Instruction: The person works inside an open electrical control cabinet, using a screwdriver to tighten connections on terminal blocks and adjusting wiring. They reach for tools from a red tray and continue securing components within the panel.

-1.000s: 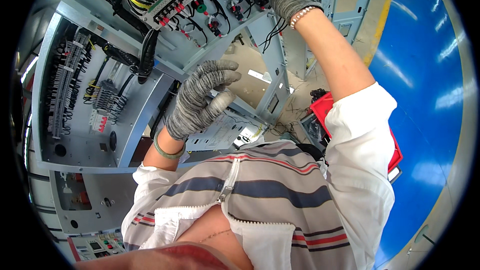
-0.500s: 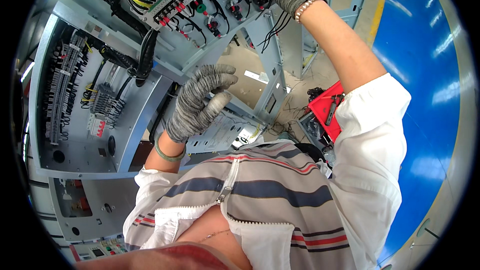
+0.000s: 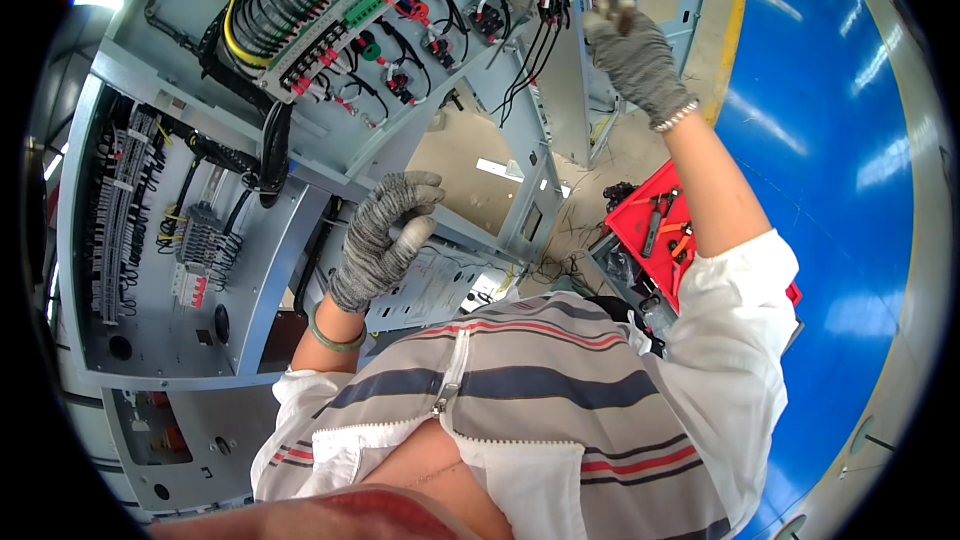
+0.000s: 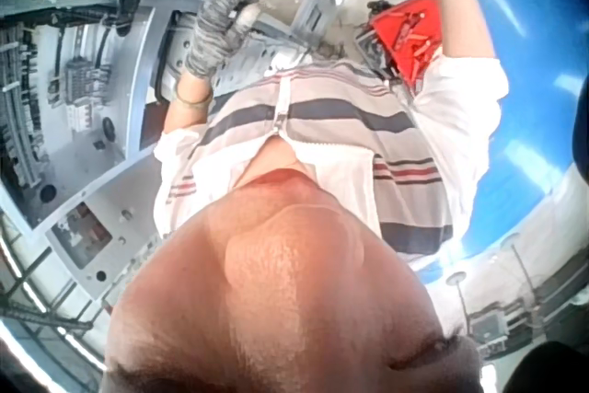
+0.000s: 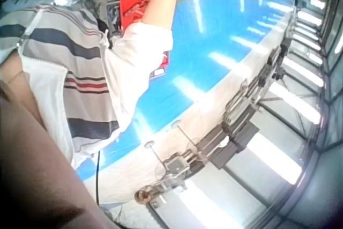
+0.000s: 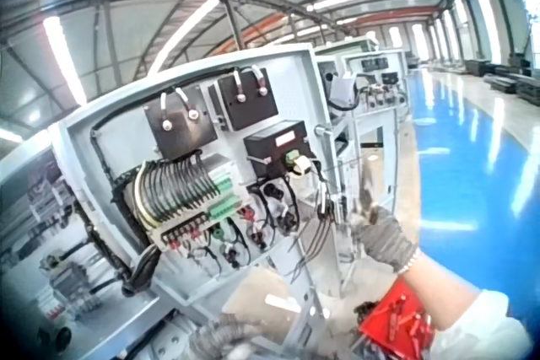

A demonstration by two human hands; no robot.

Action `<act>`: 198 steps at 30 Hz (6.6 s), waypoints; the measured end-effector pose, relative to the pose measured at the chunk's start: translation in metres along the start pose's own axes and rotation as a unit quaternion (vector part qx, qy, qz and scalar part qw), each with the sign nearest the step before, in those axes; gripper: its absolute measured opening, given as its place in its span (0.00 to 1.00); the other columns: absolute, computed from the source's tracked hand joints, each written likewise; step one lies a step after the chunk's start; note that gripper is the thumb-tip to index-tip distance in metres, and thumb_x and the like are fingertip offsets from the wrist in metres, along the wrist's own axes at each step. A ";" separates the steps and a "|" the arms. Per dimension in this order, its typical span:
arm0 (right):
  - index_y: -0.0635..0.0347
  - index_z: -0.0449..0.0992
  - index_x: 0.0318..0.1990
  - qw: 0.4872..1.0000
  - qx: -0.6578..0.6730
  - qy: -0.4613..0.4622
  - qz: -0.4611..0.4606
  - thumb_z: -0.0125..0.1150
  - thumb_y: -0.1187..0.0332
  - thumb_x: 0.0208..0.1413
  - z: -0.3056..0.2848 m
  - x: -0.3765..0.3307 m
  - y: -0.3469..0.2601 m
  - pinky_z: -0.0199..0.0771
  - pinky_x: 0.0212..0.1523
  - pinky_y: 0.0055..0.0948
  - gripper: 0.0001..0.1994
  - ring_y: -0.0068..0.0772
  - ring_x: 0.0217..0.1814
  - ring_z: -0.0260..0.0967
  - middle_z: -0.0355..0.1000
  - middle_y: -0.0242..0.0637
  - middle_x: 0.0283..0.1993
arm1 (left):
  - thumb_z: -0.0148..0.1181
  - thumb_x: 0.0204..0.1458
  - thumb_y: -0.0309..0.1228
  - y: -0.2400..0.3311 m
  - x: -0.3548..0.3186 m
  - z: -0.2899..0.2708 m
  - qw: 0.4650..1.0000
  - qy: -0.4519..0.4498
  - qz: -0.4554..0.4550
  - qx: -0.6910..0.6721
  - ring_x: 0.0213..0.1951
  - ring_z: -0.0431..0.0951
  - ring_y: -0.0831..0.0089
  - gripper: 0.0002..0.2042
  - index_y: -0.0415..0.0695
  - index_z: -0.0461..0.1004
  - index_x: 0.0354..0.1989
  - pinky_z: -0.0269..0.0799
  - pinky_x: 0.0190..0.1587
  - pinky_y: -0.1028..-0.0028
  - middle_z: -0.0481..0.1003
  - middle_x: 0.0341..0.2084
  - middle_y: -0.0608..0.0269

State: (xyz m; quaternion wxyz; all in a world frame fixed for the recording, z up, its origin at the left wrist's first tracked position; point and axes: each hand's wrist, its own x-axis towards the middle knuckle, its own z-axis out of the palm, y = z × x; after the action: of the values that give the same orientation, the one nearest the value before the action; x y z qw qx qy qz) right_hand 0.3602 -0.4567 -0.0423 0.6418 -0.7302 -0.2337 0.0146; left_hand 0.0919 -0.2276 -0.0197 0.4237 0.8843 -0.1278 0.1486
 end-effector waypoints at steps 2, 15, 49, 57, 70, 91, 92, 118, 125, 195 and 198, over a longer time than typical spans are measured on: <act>0.63 0.73 0.37 0.995 -0.021 0.003 0.101 0.58 0.50 0.57 -0.032 0.002 0.009 0.69 0.28 0.28 0.20 0.22 0.24 0.68 0.73 0.34 0.24 | 0.56 0.50 0.20 -0.008 0.003 0.003 1.000 0.012 0.001 -0.004 0.40 0.74 0.70 0.14 0.40 0.74 0.47 0.71 0.45 0.71 0.74 0.43 0.56; 0.63 0.68 0.51 0.959 -0.259 -0.091 0.068 0.54 0.70 0.58 -0.017 0.063 0.061 0.70 0.20 0.27 0.14 0.23 0.24 0.71 0.72 0.34 0.28 | 0.58 0.50 0.21 0.012 0.109 0.039 0.994 -0.038 0.046 0.093 0.37 0.76 0.73 0.16 0.41 0.73 0.49 0.73 0.42 0.73 0.75 0.41 0.60; 0.66 0.75 0.42 0.929 -0.366 -0.050 0.028 0.51 0.52 0.54 -0.019 0.093 0.054 0.71 0.49 0.43 0.23 0.54 0.44 0.73 0.74 0.58 0.38 | 0.60 0.52 0.29 0.006 0.181 0.054 0.984 0.010 0.070 0.162 0.37 0.77 0.70 0.17 0.43 0.71 0.51 0.76 0.39 0.71 0.72 0.42 0.57; 0.57 0.74 0.45 0.898 -0.435 -0.006 -0.070 0.50 0.50 0.59 -0.049 0.090 0.031 0.72 0.44 0.42 0.20 0.46 0.40 0.74 0.76 0.45 0.36 | 0.57 0.56 0.29 -0.021 0.222 0.069 0.996 0.003 0.015 0.083 0.41 0.74 0.75 0.25 0.43 0.60 0.62 0.72 0.46 0.75 0.70 0.51 0.57; 0.62 0.72 0.43 0.866 -0.463 0.070 -0.175 0.51 0.64 0.60 -0.036 0.133 0.034 0.75 0.39 0.43 0.11 0.46 0.37 0.76 0.76 0.49 0.33 | 0.58 0.55 0.30 -0.003 0.242 0.085 0.993 0.047 -0.072 -0.087 0.42 0.76 0.74 0.22 0.40 0.66 0.58 0.75 0.43 0.77 0.70 0.50 0.55; 0.57 0.73 0.47 0.836 -0.491 0.147 -0.194 0.55 0.68 0.55 0.001 0.139 0.022 0.74 0.44 0.41 0.12 0.45 0.42 0.75 0.75 0.46 0.39 | 0.57 0.56 0.24 0.006 0.254 0.075 0.982 0.076 0.000 -0.171 0.39 0.75 0.78 0.23 0.43 0.62 0.61 0.75 0.41 0.77 0.72 0.46 0.58; 0.57 0.74 0.46 0.820 -0.509 0.160 -0.207 0.56 0.67 0.55 0.000 0.141 0.021 0.73 0.45 0.40 0.12 0.45 0.43 0.74 0.75 0.45 0.38 | 0.57 0.56 0.25 0.007 0.254 0.073 0.983 0.074 0.005 -0.169 0.39 0.75 0.78 0.23 0.43 0.62 0.62 0.75 0.40 0.77 0.71 0.47 0.57; 0.61 0.74 0.39 0.927 -0.306 -0.186 0.110 0.53 0.53 0.56 -0.039 0.063 0.108 0.74 0.30 0.36 0.18 0.38 0.23 0.72 0.73 0.40 0.21 | 0.59 0.53 0.46 -0.039 0.092 0.091 0.898 -0.400 -0.144 0.116 0.44 0.79 0.59 0.30 0.48 0.61 0.63 0.72 0.48 0.65 0.77 0.41 0.50; 0.61 0.71 0.44 0.949 -0.163 -0.209 0.170 0.59 0.58 0.58 -0.026 0.074 0.108 0.69 0.20 0.26 0.16 0.22 0.21 0.70 0.74 0.33 0.25 | 0.61 0.54 0.37 -0.049 0.054 0.096 0.913 -0.329 -0.240 0.030 0.43 0.78 0.67 0.24 0.44 0.67 0.59 0.71 0.49 0.69 0.77 0.42 0.54; 0.72 0.69 0.51 0.711 -0.227 -0.097 0.658 0.58 0.45 0.50 0.002 -0.363 0.425 0.74 0.34 0.39 0.34 0.44 0.32 0.76 0.75 0.50 0.38 | 0.58 0.56 0.33 -0.169 -0.151 0.185 0.819 -0.340 -0.456 -0.082 0.44 0.78 0.62 0.15 0.40 0.73 0.50 0.72 0.49 0.68 0.76 0.43 0.49; 0.70 0.70 0.51 0.687 -0.224 -0.059 0.689 0.61 0.45 0.47 -0.005 -0.357 0.414 0.74 0.44 0.38 0.34 0.46 0.43 0.75 0.74 0.51 0.44 | 0.57 0.56 0.35 -0.181 -0.161 0.199 0.793 -0.369 -0.479 -0.078 0.44 0.78 0.61 0.16 0.40 0.72 0.50 0.72 0.49 0.66 0.77 0.42 0.50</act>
State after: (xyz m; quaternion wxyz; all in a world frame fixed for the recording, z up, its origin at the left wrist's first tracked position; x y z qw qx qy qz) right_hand 0.1778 -0.6177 -0.5315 0.2533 -0.8054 0.3012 0.4432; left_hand 0.0373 -0.2583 -0.3271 0.4286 0.7841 0.1546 -0.4214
